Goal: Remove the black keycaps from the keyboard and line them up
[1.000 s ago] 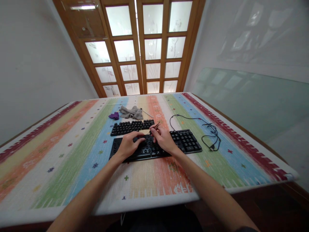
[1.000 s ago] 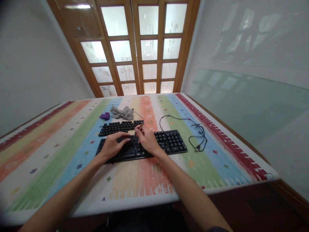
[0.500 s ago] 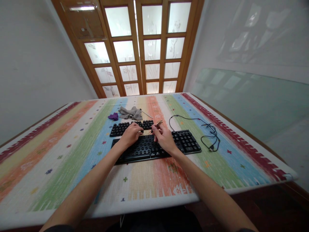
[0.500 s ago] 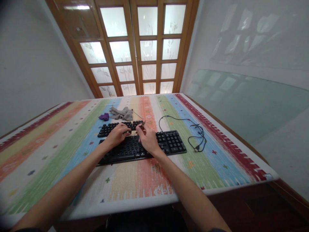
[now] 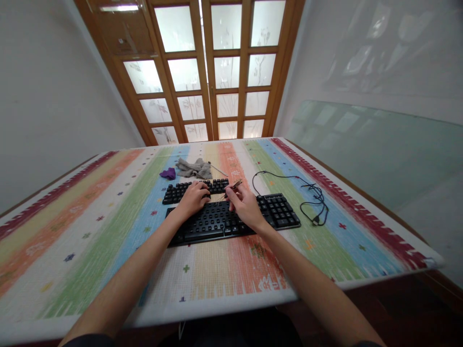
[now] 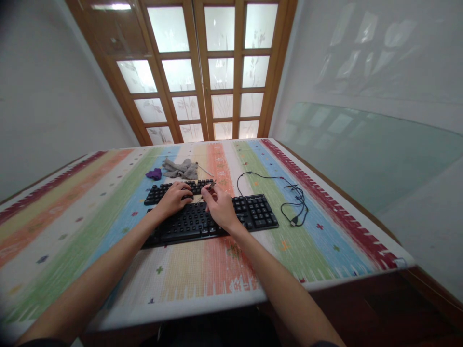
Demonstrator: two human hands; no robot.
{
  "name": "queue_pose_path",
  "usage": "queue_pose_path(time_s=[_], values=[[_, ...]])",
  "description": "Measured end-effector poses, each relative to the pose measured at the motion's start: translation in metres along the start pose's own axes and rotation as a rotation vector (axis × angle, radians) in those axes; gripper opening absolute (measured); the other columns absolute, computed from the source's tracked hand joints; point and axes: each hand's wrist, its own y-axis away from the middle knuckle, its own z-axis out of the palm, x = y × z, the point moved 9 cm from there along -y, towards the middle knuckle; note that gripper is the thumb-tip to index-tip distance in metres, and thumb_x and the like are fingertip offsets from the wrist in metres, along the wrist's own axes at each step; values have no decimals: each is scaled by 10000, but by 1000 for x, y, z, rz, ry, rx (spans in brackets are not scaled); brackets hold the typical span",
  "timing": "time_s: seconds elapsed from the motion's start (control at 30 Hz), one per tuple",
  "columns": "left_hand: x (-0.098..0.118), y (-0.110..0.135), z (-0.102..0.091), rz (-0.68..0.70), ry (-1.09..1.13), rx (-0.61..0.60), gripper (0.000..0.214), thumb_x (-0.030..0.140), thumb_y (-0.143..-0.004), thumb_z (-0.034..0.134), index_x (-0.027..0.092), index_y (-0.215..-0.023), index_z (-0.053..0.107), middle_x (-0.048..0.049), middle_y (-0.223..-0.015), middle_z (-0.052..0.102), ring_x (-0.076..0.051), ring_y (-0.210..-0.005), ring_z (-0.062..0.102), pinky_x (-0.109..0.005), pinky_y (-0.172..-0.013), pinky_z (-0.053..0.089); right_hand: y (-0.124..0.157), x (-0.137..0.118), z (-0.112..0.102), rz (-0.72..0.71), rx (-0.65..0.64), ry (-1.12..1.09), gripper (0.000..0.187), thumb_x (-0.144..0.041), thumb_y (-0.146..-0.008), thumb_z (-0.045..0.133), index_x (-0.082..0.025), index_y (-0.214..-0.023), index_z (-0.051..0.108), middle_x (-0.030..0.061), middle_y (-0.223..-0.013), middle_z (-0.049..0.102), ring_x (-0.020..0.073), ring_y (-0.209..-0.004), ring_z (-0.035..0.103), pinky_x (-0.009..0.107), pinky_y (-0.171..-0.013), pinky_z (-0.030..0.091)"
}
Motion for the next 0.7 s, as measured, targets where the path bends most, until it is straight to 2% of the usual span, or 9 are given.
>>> queue_pose_path(time_s=[0.33,0.53,0.7], values=[[-3,0,0,-31,-5,5,111,178,-799,671,187,-871,755,-100,-1033,649,-284,-1010,517,-467,-946,460,-2,-1,0,13,-50,-6,395,-560,-870,583,-174,-954,583,-21,-691,570,85,-458,523,216,-437,413],[-4,1,0,-40,8,20,166,168,-785,684,212,-928,756,-90,-1034,647,-281,-1010,521,-468,-944,462,1,-3,11,14,-158,54,353,-535,-891,569,-183,-909,588,-19,-691,575,83,-461,524,213,-447,433],[-2,-1,2,-21,-1,-4,201,148,-786,679,210,-955,768,-96,-1054,645,-282,-1017,516,-468,-948,461,3,-4,13,6,-176,64,337,-516,-898,567,-180,-907,594,-19,-699,575,78,-466,524,207,-449,438]])
